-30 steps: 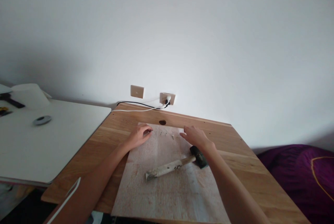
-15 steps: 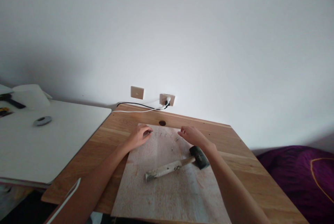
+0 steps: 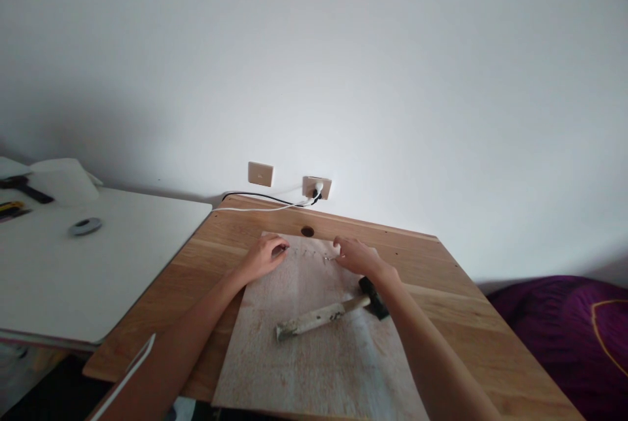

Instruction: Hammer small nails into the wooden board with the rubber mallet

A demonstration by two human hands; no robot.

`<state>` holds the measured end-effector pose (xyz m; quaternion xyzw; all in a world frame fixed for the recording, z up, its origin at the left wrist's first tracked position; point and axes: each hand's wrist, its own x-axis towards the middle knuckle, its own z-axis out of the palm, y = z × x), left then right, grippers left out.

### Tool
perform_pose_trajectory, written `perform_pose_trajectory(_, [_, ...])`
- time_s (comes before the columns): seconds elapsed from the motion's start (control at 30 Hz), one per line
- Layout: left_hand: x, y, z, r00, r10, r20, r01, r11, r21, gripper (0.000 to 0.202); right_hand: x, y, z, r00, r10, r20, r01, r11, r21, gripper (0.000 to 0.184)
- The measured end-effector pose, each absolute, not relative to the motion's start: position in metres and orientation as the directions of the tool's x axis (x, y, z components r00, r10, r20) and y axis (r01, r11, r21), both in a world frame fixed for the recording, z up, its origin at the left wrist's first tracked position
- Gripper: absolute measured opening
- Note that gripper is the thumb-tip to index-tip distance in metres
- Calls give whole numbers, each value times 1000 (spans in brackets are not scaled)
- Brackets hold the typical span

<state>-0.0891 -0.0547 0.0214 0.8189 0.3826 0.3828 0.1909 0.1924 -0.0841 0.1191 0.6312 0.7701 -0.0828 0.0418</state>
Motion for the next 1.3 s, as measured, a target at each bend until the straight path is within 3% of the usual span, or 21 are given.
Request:
perform_pose_trajectory(0.2, [-89,-55,22,416,769,486,490,-639,593,11,186,-82,112,-210,968,-134,976,200,-87,29])
perform_pose_trajectory(0.37, [-89,-55,21,416,766,490,487,-643,591,10,170,-78,106,-239,965,-105,969,230,-91,34])
perform_pose_trajectory(0.47, [-89,-55,22,414,768,489,490,-641,591,10,166,-76,106,-273,954,-124,960,261,-102,23])
perform_pose_trajectory(0.67, [-90,-54,20,414,765,493,497,-644,582,10,176,-77,112,-348,927,-137,931,326,-162,46])
perform_pose_trajectory(0.9, [-89,-56,22,420,762,493,523,-647,555,11,170,-76,105,-275,952,-132,960,264,-98,25])
perform_pose_trajectory(1.07, [-89,-56,22,421,759,496,514,-650,559,12,170,-76,110,-344,929,-135,935,326,-141,39])
perform_pose_trajectory(1.3, [-88,-55,20,413,751,515,491,-660,569,9,171,-78,109,-296,945,-141,953,282,-112,20])
